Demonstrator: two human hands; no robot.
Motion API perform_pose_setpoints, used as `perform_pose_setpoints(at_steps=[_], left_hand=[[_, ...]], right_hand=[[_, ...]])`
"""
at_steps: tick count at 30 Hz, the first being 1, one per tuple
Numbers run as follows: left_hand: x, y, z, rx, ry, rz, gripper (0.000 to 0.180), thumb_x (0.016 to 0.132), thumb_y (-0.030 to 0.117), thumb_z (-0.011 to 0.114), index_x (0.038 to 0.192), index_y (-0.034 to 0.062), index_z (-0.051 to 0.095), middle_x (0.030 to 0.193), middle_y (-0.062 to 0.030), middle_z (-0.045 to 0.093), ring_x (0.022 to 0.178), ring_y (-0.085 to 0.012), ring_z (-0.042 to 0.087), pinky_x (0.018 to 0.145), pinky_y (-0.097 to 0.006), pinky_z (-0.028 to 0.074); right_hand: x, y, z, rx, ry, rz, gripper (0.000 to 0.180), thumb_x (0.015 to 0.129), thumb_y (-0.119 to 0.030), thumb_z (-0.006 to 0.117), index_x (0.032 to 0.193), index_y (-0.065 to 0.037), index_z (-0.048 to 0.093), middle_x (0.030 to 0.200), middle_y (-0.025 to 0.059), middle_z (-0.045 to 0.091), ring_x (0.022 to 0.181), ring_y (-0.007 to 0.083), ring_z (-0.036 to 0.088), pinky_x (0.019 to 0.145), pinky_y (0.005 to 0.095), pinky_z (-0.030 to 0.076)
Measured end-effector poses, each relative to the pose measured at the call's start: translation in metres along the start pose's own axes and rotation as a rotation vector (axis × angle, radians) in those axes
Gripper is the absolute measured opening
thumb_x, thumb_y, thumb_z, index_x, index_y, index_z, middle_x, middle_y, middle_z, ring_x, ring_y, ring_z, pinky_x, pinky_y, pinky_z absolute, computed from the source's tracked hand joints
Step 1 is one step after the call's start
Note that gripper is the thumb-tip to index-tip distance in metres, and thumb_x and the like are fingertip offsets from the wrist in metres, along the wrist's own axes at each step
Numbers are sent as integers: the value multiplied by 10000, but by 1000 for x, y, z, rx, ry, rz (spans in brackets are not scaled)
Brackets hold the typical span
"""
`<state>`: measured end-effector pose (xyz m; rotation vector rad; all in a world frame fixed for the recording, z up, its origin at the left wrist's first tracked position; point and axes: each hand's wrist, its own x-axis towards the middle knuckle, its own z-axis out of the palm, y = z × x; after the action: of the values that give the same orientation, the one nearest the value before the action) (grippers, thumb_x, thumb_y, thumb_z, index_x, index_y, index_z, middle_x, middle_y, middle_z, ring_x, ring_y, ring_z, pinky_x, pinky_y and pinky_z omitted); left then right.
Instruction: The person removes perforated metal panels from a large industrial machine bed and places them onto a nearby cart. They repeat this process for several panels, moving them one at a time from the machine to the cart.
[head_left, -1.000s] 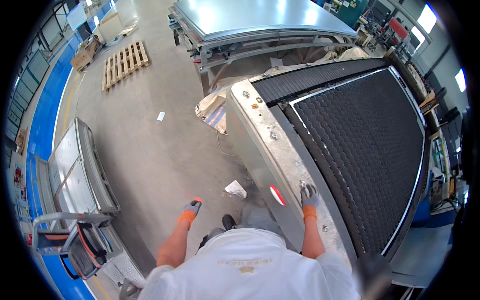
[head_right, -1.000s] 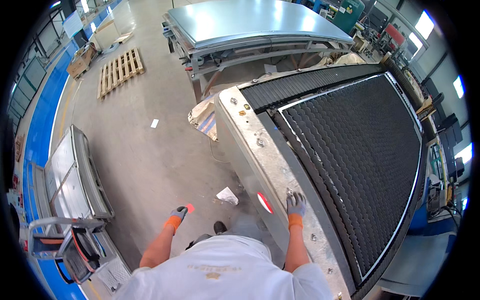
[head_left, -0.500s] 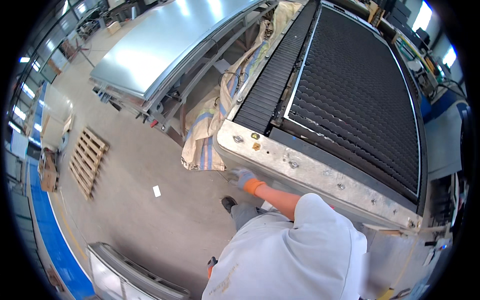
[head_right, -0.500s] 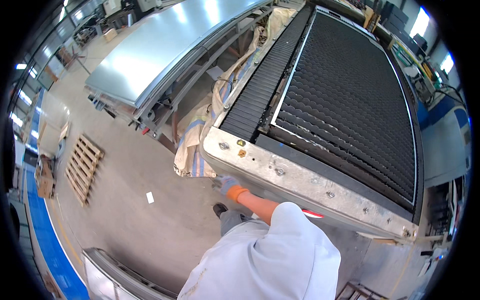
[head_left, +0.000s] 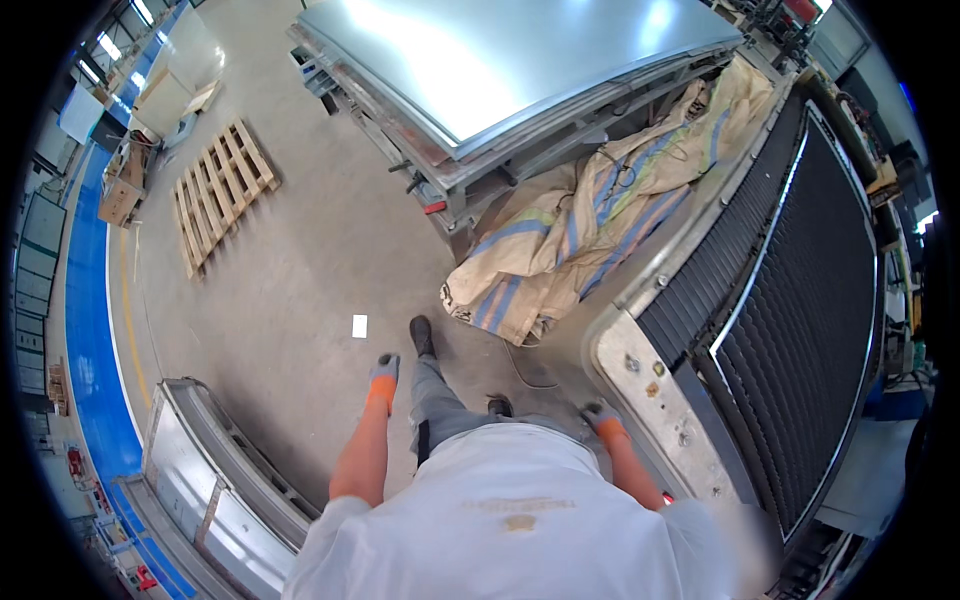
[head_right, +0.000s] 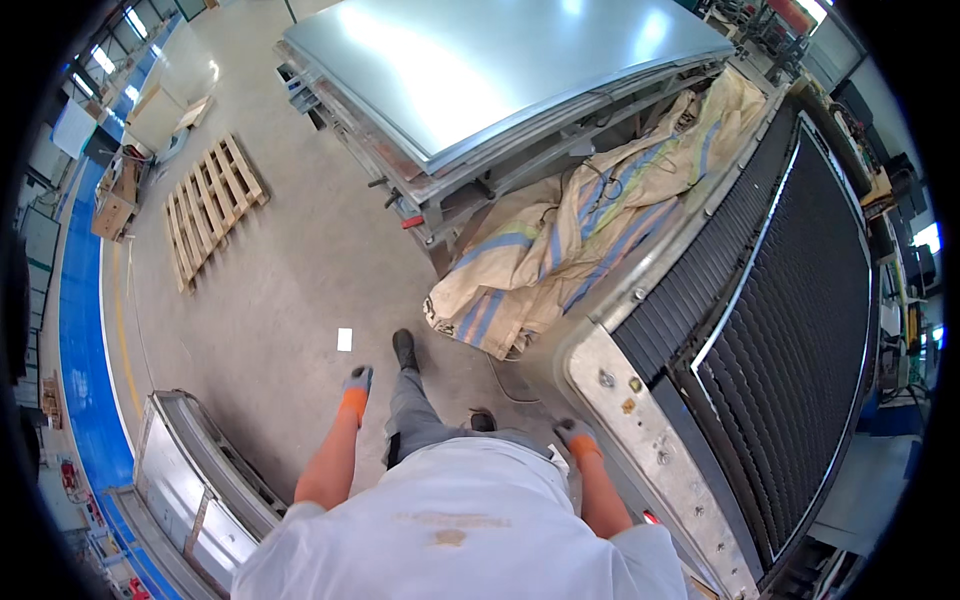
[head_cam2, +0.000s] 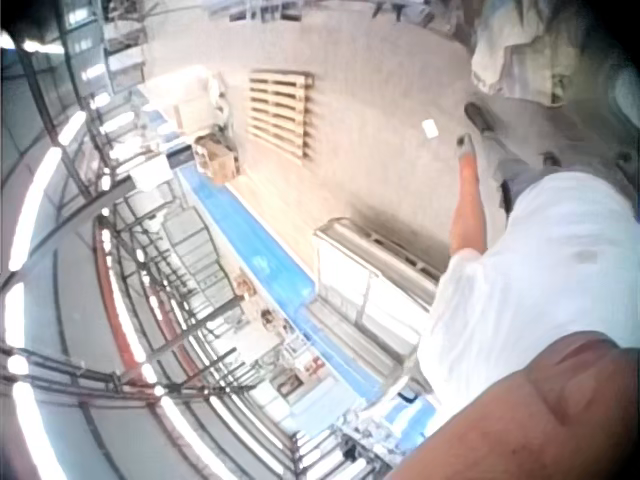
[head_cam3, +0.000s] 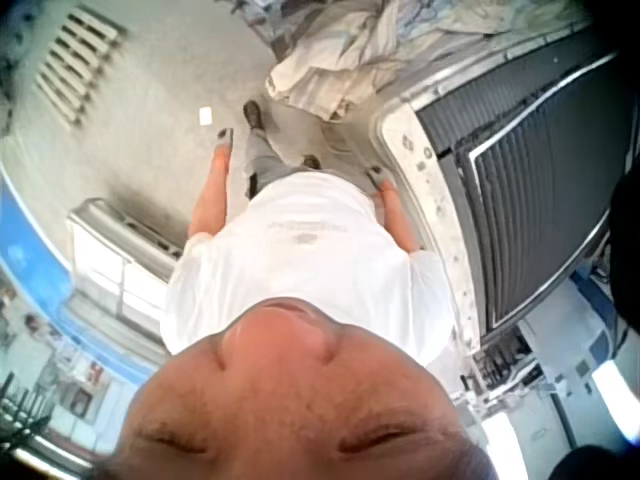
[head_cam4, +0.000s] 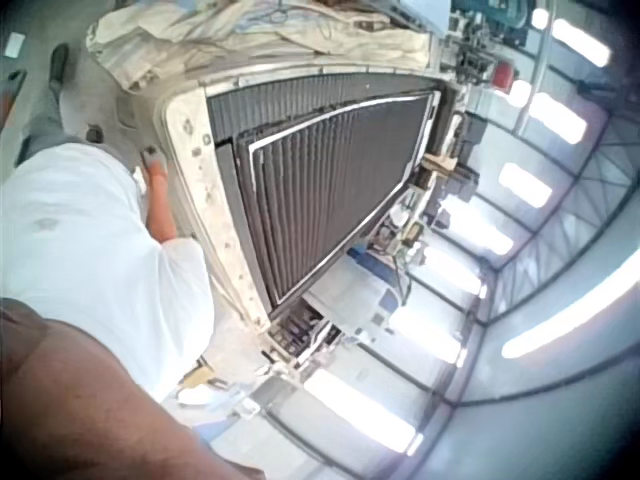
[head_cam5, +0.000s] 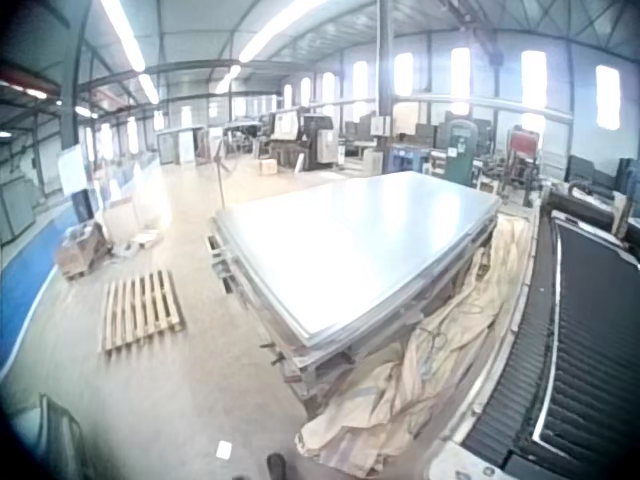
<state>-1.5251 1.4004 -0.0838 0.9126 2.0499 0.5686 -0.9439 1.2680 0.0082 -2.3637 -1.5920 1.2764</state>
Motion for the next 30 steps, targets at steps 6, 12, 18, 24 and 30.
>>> perform_pose_setpoints(at_steps=[6,12,18,24,30], left_hand=[[180,231,-4,98,-134,-166,552,864,520,599,1123,37,661,1030,-147,691,909,-300,634,799,-431,485],[420,227,26,195,-72,270,474,948,324,579,1277,-16,559,1235,-194,639,1099,-348,619,898,-400,505],[540,258,61,461,-105,463,386,907,344,633,1105,13,605,1086,-186,660,931,-344,639,806,-406,517],[566,289,78,133,-838,-102,150,931,246,547,795,182,540,596,-42,521,496,-236,538,383,-398,336],[560,306,79,-21,-812,28,95,912,224,619,865,148,586,625,-54,528,468,-198,505,381,-369,369]], right_hand=[[-42,18,96,21,-19,547,544,876,-526,569,1167,-85,699,1197,166,672,1130,329,629,952,417,473],[-42,-129,90,420,-151,578,461,872,-458,621,1175,-122,708,1103,63,721,966,187,661,883,336,504],[-38,-248,107,554,-4,713,407,882,-416,649,1164,-131,719,1069,49,730,909,154,659,827,302,519],[-55,-300,127,614,-45,830,448,874,-467,631,1173,-145,716,1140,54,709,1038,197,648,935,321,486],[-38,-319,129,520,-11,780,448,886,-499,580,1166,-175,713,1193,71,692,1118,245,636,980,346,473]])
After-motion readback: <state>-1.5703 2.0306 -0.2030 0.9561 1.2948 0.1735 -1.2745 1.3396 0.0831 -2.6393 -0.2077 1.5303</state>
